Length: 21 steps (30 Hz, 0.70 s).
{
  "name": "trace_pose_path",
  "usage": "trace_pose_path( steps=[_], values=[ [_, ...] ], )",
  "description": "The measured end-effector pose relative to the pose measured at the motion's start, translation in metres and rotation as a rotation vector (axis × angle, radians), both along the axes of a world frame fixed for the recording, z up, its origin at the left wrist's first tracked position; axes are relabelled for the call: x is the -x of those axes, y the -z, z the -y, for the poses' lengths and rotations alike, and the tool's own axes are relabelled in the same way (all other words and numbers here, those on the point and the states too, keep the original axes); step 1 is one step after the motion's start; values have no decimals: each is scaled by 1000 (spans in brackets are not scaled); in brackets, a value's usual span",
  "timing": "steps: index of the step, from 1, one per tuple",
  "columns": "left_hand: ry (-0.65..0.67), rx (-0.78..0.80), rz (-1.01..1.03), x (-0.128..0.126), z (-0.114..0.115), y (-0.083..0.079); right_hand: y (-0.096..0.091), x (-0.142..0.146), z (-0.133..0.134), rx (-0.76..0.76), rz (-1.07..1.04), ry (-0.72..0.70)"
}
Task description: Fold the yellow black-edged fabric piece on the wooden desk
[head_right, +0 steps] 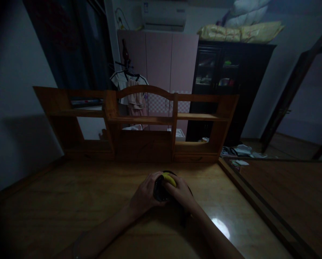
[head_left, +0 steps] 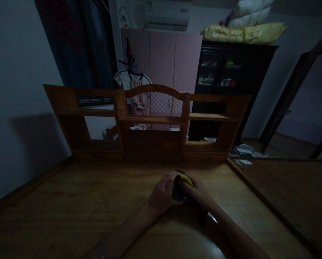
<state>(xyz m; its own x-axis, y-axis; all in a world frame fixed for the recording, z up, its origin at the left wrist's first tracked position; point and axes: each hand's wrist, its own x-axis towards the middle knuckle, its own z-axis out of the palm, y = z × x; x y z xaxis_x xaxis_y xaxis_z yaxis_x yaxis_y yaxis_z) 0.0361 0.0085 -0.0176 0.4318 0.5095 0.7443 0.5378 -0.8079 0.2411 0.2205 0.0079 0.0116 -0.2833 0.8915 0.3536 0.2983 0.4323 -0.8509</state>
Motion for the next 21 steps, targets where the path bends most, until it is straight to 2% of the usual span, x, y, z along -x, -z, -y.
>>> trace_pose_path(
  steps=[4,10,21],
  values=[
    [-6,3,-28,0,0,1,7,-1,-1,-71,8,-15],
    [-8,9,-99,-1,4,-10,25,-1,-6,-218,118,83],
    [33,-57,-90,-2,8,-15,18,-1,-3,-243,146,97]
  ],
)
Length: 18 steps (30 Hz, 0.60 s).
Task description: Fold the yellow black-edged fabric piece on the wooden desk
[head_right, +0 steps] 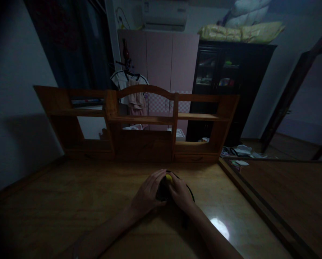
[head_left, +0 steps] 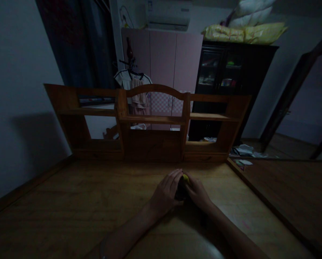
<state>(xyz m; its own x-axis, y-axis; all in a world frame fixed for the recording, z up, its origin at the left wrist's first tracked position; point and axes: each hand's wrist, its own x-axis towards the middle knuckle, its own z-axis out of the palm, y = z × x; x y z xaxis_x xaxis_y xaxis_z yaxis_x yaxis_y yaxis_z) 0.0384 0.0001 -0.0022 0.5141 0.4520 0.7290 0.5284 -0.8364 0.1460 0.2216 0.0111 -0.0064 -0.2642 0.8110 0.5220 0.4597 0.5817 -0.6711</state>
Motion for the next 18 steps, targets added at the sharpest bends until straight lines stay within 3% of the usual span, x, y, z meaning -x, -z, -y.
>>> trace_pose_path(
  steps=[12,18],
  values=[
    [-26,-58,-17,2,0,-2,5,0,-1,41,11,62],
    [-29,-70,14,3,-2,-1,-4,2,3,82,-10,80]
  ],
)
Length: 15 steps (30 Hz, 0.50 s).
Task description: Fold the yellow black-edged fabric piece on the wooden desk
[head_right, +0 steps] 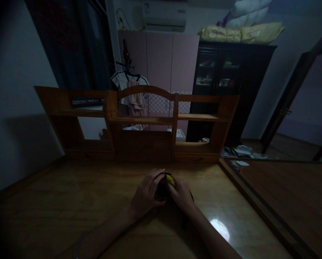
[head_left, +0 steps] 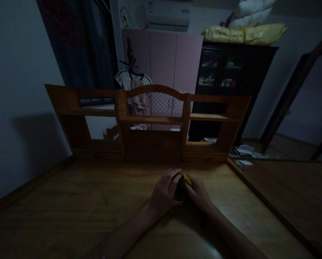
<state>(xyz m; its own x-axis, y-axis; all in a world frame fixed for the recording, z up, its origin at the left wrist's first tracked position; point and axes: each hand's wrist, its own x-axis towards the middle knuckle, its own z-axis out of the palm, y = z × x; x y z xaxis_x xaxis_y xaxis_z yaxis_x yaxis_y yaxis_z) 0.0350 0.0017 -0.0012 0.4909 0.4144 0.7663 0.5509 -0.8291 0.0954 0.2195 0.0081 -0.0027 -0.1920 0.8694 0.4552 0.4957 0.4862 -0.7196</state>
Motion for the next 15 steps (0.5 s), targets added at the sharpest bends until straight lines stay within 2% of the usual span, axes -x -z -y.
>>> trace_pose_path(
  steps=[7,11,15],
  values=[
    [-45,38,46,0,0,3,-4,1,0,276,-283,-231],
    [-52,38,40,0,0,3,0,-1,-2,367,-364,-223],
    [-35,16,7,-1,2,3,1,0,-2,344,-362,-199]
  ],
)
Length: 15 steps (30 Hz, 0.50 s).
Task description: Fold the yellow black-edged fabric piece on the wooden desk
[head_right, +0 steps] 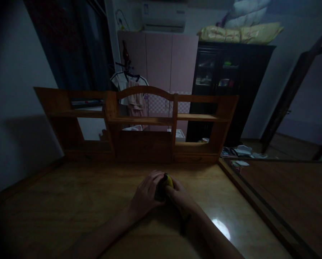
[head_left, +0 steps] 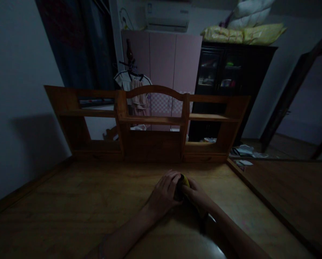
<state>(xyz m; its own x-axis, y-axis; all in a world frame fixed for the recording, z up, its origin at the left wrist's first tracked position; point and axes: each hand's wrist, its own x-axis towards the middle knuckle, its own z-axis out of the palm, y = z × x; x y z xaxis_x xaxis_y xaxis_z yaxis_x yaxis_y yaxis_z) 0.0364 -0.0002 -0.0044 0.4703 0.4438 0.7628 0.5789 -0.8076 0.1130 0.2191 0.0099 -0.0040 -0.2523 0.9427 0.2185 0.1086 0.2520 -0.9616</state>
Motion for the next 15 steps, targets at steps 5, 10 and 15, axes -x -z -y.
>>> trace_pose_path(
  steps=[5,10,15],
  values=[
    [14,-8,-35,-3,2,0,2,2,3,-75,61,62],
    [19,1,-54,-2,1,-1,9,3,1,-198,171,91],
    [30,-6,-94,1,-1,1,11,2,-2,-305,310,120]
  ],
)
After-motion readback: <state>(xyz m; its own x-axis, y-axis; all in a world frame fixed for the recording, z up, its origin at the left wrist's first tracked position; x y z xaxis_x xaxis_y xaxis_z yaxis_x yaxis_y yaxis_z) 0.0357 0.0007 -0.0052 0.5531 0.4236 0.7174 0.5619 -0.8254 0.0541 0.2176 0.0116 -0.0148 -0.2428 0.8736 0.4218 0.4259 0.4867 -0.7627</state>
